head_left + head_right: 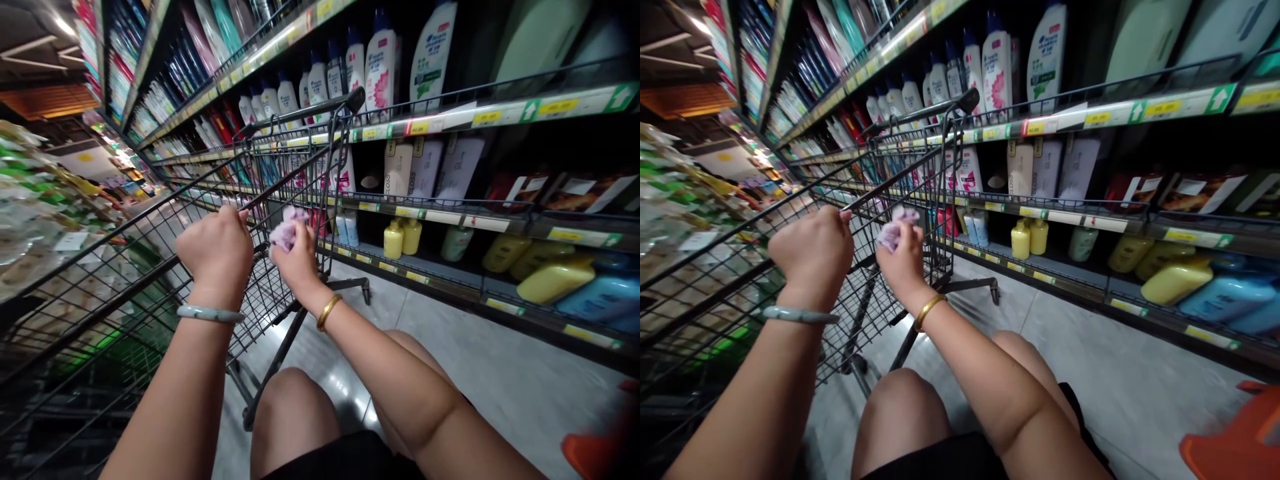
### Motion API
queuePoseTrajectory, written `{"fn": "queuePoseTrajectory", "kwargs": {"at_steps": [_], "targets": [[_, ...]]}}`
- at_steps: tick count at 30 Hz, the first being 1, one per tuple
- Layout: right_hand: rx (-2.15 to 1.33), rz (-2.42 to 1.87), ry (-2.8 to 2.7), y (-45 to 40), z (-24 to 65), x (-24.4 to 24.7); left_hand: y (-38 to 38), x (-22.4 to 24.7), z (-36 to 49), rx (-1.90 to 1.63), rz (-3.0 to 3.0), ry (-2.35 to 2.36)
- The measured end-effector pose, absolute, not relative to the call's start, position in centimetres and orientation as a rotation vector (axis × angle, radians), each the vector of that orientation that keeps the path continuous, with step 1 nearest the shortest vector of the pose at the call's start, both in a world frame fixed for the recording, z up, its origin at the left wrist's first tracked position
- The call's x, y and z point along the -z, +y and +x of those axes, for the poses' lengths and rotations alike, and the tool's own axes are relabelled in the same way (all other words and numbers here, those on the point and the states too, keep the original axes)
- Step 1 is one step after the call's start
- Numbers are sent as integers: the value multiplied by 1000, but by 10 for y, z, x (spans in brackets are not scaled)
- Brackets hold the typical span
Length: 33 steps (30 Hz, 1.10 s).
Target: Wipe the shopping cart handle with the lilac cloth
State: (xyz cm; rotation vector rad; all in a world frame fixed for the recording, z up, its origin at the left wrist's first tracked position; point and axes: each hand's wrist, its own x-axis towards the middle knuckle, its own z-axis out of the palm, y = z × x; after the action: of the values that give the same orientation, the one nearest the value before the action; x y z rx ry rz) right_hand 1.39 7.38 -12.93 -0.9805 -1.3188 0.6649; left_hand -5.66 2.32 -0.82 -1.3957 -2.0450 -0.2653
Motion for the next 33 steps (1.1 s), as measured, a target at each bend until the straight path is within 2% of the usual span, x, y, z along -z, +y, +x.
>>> {"fn": "queuePoseTrajectory", "kwargs": {"at_steps": [3,8,15,22,29,33], "targets": [[-492,-923,-1446,73,21,124,22,7,-51,236,-1395,-2051],[-654,-1178,-1583,73,28,125,27,4,-45,198,-1390,-2058],[-442,-801,-1655,73,36,93,31,8,-40,202,-1374,-2045],[-661,-1313,-1886,82,60,108,38,7,-34,195,-1389,-2051],[-585,-846,-1746,72,46,98,40,6,-30,189,-1405,-2025],[-641,-1077,-1857,78,52,108,39,5,-31,175,-1423,-2012]]}}
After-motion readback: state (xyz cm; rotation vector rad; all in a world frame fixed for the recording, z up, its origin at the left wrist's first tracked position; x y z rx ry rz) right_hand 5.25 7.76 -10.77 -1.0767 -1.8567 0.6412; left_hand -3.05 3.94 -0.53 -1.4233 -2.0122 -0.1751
